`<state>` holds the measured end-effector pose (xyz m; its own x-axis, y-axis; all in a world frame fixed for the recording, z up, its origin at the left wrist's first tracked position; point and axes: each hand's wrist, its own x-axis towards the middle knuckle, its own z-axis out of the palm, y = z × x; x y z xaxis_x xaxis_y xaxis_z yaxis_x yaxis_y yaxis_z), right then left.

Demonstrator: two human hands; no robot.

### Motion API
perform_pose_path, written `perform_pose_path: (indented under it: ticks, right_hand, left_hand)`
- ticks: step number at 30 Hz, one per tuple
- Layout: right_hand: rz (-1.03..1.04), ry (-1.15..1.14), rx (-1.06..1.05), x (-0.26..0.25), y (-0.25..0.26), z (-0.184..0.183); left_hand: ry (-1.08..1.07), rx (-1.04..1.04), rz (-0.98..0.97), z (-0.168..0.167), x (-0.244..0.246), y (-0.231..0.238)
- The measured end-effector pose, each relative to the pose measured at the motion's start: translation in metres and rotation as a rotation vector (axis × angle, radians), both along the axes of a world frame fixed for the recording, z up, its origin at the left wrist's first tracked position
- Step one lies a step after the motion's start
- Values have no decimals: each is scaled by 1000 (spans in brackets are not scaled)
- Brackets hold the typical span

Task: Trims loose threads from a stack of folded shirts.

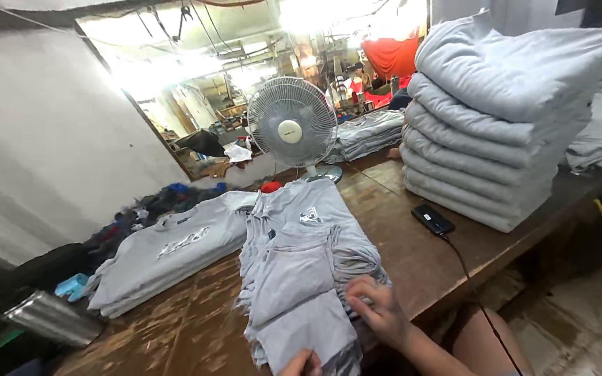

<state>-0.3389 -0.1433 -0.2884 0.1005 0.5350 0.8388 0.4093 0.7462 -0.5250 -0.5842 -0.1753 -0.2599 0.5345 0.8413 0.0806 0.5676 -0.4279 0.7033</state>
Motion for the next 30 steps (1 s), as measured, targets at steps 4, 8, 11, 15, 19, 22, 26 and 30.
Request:
perform_pose_path:
  ticks: [4,8,11,15,19,22,26,30]
  right_hand:
    - [-27,-242,-134,-3,-37,-17]
    - [89,-532,-371,-25,-18,2]
    - [0,-484,-251,-9,-14,-6]
    - [113,-579,-252,-6,-28,-37]
    - [135,-484,-216,2,-21,-43]
    - [154,-401,-205,23,-35,-46]
    - [209,-407,-347,51,-52,-49]
    - [190,-309,-370,32,-37,-38]
  left_hand:
    - [-13,147,121,-3,7,9]
    - [-14,307,52,11,18,7]
    - [108,157,72,25,-9,0]
    - [529,-121,107,33,-1,5]
    - [39,122,144,21,55,24]
    - [-298,-105,124,-18,72,44]
    - [-770,-258,44,-46,54,49]
    - [-898,-256,21,-51,54,50]
